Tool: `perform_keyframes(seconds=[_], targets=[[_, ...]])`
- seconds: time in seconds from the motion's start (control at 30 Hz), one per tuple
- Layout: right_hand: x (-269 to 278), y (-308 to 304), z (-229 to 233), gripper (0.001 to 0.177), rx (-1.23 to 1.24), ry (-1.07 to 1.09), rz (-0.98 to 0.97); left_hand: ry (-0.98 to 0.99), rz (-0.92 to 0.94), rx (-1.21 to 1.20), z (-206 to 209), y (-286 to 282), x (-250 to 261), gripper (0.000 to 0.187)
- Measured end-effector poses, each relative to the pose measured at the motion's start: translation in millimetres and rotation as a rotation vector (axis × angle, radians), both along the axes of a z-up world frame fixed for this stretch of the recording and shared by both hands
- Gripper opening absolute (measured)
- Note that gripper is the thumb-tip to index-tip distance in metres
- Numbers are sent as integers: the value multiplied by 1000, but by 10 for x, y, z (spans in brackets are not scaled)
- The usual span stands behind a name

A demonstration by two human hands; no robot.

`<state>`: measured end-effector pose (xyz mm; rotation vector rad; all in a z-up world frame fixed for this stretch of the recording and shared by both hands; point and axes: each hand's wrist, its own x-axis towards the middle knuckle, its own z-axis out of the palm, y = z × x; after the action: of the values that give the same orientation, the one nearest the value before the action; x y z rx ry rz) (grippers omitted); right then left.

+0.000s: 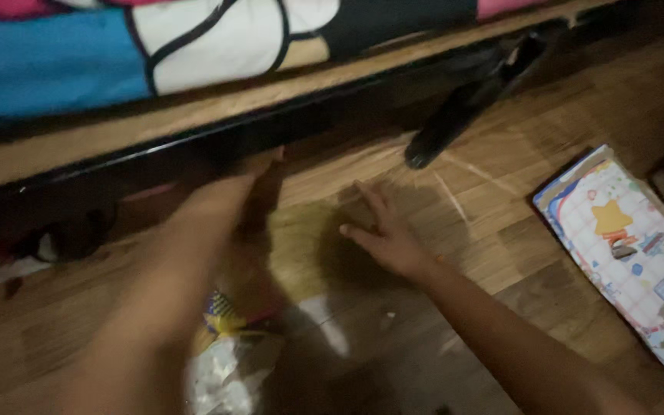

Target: The person picks up toys, a puzzle board, and a power cord from the floor, placing some in a pink bin and others in a cardboard box, then sweeps the floor with a small broom and gathers a long yellow cable.

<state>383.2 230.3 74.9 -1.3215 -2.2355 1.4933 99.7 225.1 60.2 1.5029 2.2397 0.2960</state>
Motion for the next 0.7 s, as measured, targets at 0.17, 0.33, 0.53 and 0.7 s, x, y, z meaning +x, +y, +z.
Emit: perform_keyframes(seconds=[0.17,0.33,0.53,0.7], targets=[[-46,-395,-458,90,117,91,194,82,-60,409,-373,-1858,-202,60],[-401,-861,-376,96,157,64,332,191,-69,-8,-1153,-4082,-285,82],[-967,-1298,607,126,321,-533,595,-124,-14,-149,-55,-3975,-255,44],[-1095,-1548,1305,82,472,-79,872,-281,-45,-388,1644,-3101,86,50]])
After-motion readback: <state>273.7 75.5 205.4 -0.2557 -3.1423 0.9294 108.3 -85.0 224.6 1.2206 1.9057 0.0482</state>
